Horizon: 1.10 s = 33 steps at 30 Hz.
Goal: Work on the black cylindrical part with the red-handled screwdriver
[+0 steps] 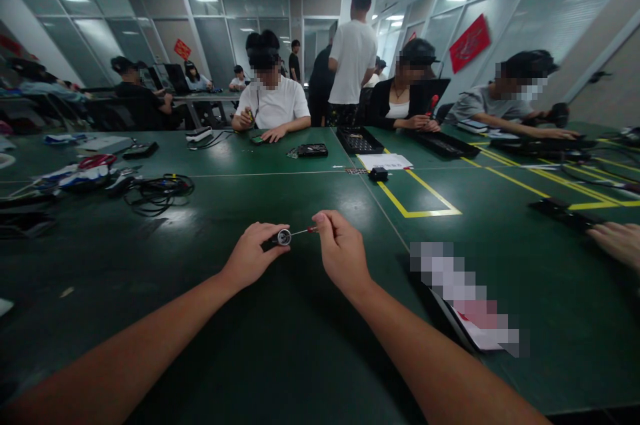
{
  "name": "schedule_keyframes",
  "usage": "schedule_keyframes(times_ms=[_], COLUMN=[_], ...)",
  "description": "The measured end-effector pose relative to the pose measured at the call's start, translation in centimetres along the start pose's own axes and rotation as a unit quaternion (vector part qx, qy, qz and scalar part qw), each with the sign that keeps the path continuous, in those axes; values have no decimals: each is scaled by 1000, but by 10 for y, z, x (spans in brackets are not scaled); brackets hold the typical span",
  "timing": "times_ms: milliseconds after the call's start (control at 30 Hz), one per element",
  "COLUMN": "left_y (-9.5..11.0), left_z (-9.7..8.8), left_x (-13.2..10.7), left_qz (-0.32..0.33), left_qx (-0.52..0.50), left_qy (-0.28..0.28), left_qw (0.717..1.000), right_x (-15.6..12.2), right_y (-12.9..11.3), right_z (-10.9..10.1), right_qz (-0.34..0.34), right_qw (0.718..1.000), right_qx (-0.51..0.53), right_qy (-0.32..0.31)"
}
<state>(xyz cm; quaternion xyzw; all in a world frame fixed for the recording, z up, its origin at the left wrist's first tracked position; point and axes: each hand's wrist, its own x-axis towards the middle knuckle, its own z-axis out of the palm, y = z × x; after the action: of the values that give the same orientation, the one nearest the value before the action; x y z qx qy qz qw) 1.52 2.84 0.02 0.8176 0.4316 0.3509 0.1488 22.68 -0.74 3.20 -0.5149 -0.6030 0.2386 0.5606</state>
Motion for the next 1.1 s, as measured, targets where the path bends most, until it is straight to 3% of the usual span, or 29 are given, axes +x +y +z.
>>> schedule_keyframes(times_ms=[267, 367, 433, 500, 600, 767, 1100], left_y=[4, 4, 0, -4, -10, -5, -1], left_z=[-1, -4, -6, -7, -6, -4, -5], left_x=[1, 3, 4, 6, 6, 3, 2], left_qz=[1, 17, 25, 13, -11, 3, 5], left_qx=[-1, 8, 23, 32, 23, 22, 16], left_qy=[2, 8, 21, 28, 18, 0, -12], left_qw=[1000, 1000, 999, 999, 999, 1000, 1000], right_x=[0, 5, 10, 14, 15, 8, 5], right_y=[5, 13, 20, 25, 24, 16, 12], right_z=[6, 9, 9, 9, 8, 10, 7], right_qz=[17, 82, 167, 193, 157, 87, 17], right_qw=[998, 986, 956, 942, 954, 980, 994], right_qx=[55, 144, 240, 271, 247, 176, 99], right_qy=[0, 18, 11, 35, 69, 37, 29])
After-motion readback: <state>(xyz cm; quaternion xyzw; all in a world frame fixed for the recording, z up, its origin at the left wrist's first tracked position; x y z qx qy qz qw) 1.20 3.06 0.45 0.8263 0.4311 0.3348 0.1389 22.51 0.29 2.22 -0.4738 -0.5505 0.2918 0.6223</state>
